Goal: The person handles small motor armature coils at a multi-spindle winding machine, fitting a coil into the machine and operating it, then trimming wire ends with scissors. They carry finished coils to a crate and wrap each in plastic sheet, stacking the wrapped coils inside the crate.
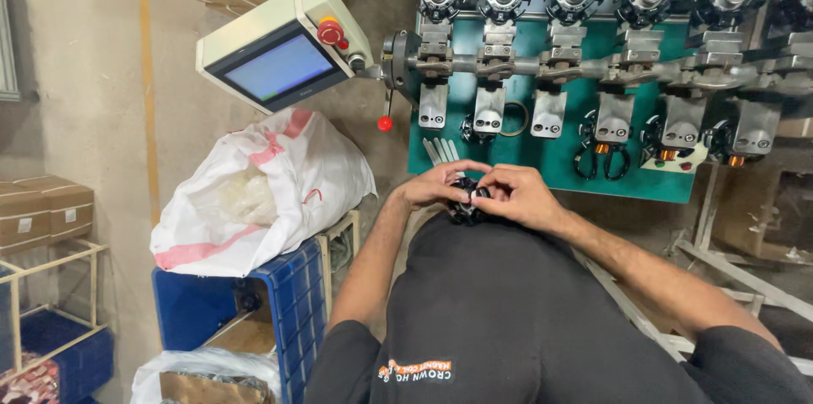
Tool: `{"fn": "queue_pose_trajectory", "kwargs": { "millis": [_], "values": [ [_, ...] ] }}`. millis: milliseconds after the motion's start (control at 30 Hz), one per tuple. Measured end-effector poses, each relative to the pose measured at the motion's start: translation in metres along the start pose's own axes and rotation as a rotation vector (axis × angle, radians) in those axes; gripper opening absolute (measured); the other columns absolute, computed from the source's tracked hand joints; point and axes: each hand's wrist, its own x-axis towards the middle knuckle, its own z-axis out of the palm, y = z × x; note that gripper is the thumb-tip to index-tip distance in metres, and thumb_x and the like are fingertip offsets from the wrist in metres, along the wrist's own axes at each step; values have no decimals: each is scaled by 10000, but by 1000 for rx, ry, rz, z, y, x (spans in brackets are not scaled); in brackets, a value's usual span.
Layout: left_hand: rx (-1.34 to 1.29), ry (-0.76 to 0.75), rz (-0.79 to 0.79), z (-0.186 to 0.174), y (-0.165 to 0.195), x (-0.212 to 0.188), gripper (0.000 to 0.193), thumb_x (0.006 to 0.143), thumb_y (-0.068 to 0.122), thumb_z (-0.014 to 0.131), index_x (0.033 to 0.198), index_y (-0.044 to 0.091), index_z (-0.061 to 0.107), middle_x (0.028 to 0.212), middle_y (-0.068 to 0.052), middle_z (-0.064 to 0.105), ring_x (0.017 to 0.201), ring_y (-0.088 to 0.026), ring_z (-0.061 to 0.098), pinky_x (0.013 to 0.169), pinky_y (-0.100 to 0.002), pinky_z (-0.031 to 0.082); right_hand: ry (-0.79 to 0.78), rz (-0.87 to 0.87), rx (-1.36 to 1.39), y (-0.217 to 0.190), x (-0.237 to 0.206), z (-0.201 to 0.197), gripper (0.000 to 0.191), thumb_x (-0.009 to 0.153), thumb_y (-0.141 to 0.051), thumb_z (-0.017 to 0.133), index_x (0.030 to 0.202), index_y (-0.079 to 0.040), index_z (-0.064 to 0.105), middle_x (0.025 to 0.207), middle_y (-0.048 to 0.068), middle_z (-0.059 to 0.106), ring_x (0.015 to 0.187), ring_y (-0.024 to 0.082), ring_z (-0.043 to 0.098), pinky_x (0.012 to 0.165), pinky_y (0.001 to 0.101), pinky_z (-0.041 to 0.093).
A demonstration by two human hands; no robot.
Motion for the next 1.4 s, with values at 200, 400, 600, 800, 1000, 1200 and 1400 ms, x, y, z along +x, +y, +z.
{"fn": "queue_pose_trajectory", "kwargs": {
  "millis": [200,400,600,800,1000,1200,1400],
  "values": [
    [494,743,-141,-49,-47,70,608,792,204,866,1320,-13,657,928,-218,693,718,-271,640,563,-378,501,219,623,36,97,36,29,345,886,-313,777,1101,-44,785,757,100,744,634,120,685,548,291,516],
    [1188,903,317,-58,2,111,595,689,169,867,1239,67,663,1172,-211,676,1128,-402,630,991,-439,508,490,578,261,105,86,24,420,939,-312,727,1279,-70,676,985,58,749,663,112,659,571,259,559],
    [1068,918,-2,-58,-1,116,626,799,231,788,1386,112,604,1276,-225,604,1226,-379,548,1044,-431,464,330,851,554,95,96,53,548,993,-572,456,1379,-191,541,1128,77,648,821,177,677,613,349,578],
    [173,718,-200,-41,-53,84,769,864,372,644,1559,232,345,1475,-30,495,1218,-180,538,725,-429,590,739,989,621,112,83,66,521,878,-413,706,1269,-134,503,1024,101,676,812,198,669,604,421,539],
    [499,300,-280,-21,-87,99,859,925,531,640,1613,134,313,1524,-193,525,1366,-286,501,1026,-359,456,613,881,952,161,-38,23,387,814,-321,718,1081,-47,664,882,116,699,712,257,685,540,384,516],
    [304,314,104,20,-94,192,811,990,615,434,1629,151,250,1664,-71,330,1512,-260,317,1151,-510,303,1171,985,1060,180,-276,-40,451,764,-379,711,1148,-150,655,989,46,685,839,192,657,672,400,518],
    [-242,392,179,58,-86,243,646,962,672,455,1424,224,508,1418,-7,567,1274,-252,538,1047,-539,406,2117,832,1013,163,-520,-49,452,801,-275,771,1173,-45,659,1077,111,705,954,285,705,793,493,581]
  ]
}}
